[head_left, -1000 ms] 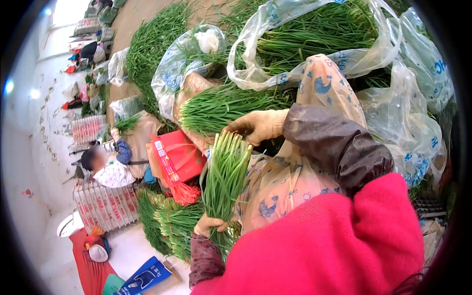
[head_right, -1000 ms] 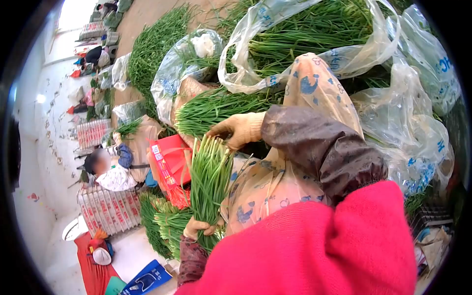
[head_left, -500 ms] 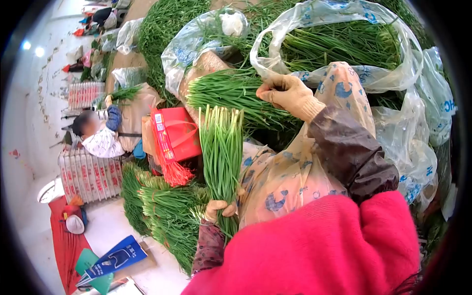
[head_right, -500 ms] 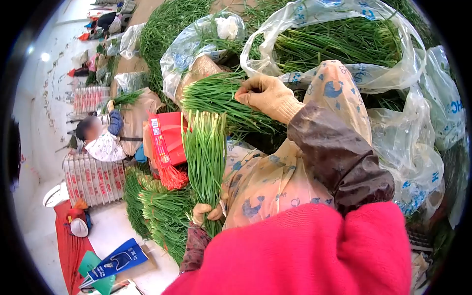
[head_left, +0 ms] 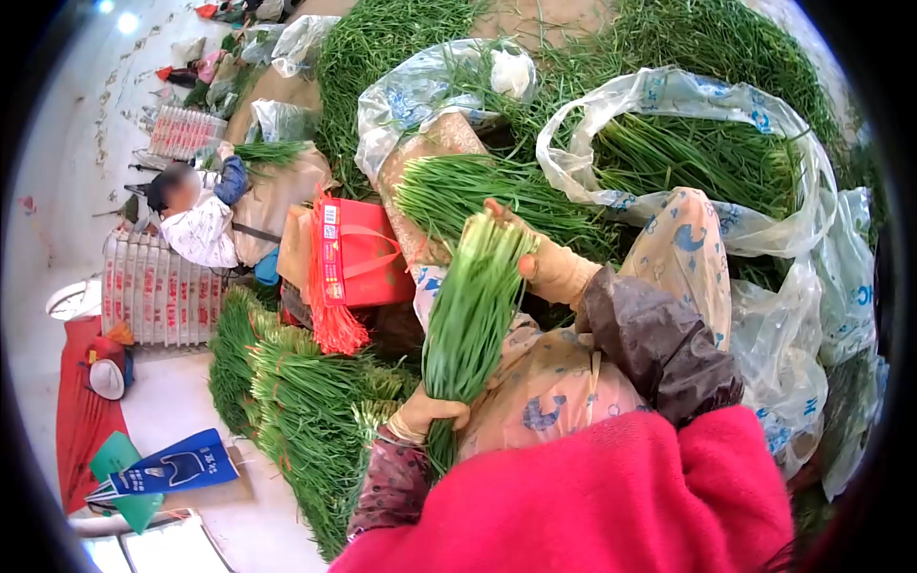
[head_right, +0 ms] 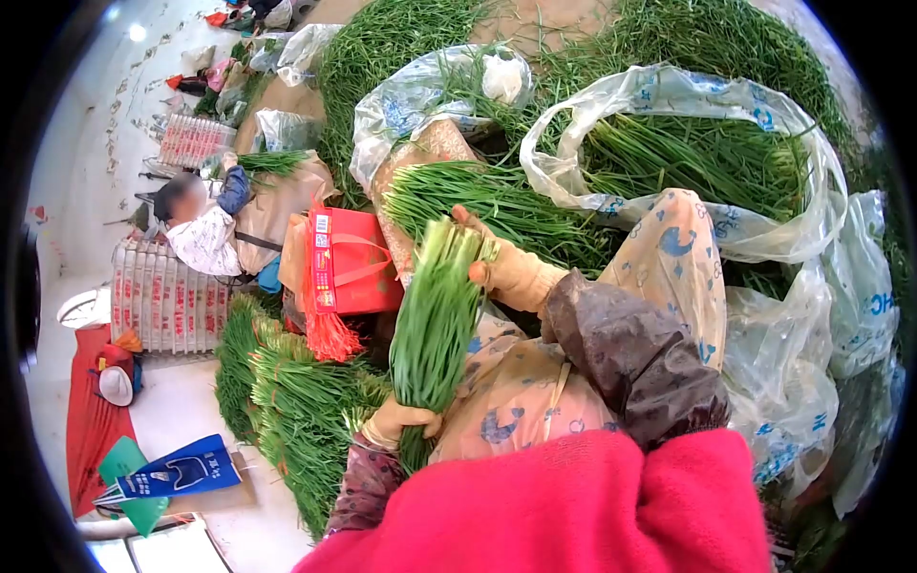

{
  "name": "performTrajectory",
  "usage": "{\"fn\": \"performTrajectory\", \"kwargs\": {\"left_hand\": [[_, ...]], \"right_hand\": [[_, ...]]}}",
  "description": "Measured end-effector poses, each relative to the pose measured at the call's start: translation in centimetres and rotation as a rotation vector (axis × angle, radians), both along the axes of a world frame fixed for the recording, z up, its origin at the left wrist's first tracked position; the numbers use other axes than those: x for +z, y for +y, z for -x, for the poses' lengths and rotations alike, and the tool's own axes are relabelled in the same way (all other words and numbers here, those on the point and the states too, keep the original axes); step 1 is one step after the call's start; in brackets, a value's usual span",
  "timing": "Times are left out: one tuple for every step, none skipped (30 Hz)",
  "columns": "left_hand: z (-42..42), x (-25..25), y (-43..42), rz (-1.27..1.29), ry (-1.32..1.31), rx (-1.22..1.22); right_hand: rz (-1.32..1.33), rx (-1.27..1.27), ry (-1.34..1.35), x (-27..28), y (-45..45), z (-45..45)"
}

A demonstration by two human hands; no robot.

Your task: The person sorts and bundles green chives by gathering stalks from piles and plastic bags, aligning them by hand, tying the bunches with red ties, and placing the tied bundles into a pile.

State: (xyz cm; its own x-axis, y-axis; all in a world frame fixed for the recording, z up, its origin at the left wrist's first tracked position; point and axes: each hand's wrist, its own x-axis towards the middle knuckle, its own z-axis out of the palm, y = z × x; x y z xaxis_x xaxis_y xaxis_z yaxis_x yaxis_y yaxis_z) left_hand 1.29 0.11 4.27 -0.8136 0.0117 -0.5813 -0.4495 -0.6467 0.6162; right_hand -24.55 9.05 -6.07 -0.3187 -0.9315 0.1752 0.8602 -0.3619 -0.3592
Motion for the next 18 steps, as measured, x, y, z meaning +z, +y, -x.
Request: {"fn": "performTrajectory", "kwargs": {"left_hand": [[-0.6,-0.8,0.1,0.116,-0.082,-0.031],[-0.9,-1.5,0.2,0.23,-0.166,-0.062],[-1.2,-2.2,0.3,0.22,-0.159,-0.052],[-1.5,-2.9,0.4,0.292,-0.16,-0.071],[-1.4,-3.1,0.7,0.365,-0.161,-0.088],[-1.4,-3.2,0.9,0.355,-0.19,-0.111],[-1.3,-3.1,1.0,0.348,-0.183,-0.1],[-0.9,-2.7,1.2,0.402,-0.192,-0.116],[-0.7,-2.5,1.4,0.455,-0.202,-0.132],[-1.5,-3.9,0.8,0.419,-0.211,-0.19],[-1.4,-4.0,1.0,0.412,-0.205,-0.178],[-1.2,-4.0,1.2,0.411,-0.174,-0.148],[-1.1,-4.1,1.4,0.409,-0.145,-0.119],[-1.1,-4.2,1.4,0.42,-0.181,-0.14],[-1.0,-4.3,1.8,0.413,-0.179,-0.131],[-0.9,-4.3,2.2,0.49,-0.185,-0.131],[-0.7,-4.1,2.6,0.567,-0.194,-0.132],[-0.7,-3.7,2.9,0.692,-0.243,-0.198]], "right_hand": [[-0.009,0.008,0.009,-0.3,0.1,0.2],[-0.008,-0.005,0.065,-0.4,0.4,0.4],[-0.006,-0.015,0.121,-0.5,0.7,0.6],[-0.015,-0.004,0.128,-0.6,1.0,0.9],[-0.05,0.032,0.18,-0.4,1.3,1.3],[-0.084,0.068,0.231,-0.1,1.7,1.7],[-0.116,0.102,0.284,0.3,2.1,2.1],[-0.137,0.112,0.297,1.0,2.7,2.4],[-0.2,0.064,0.307,0.8,3.0,2.4],[-0.057,0.065,0.231,0.4,3.0,2.1],[0.084,0.068,0.153,0.5,3.1,1.9],[0.077,0.081,0.159,0.6,3.1,1.7],[0.118,0.038,0.091,0.8,2.9,1.2],[0.158,-0.007,0.022,1.3,2.8,1.0],[0.151,0.002,0.024,1.9,3.0,0.9],[0.061,-0.033,0.061,2.7,3.2,0.9],[-0.029,-0.069,0.096,3.1,3.4,0.8],[-0.083,-0.057,0.029,2.5,3.4,0.7]]}}
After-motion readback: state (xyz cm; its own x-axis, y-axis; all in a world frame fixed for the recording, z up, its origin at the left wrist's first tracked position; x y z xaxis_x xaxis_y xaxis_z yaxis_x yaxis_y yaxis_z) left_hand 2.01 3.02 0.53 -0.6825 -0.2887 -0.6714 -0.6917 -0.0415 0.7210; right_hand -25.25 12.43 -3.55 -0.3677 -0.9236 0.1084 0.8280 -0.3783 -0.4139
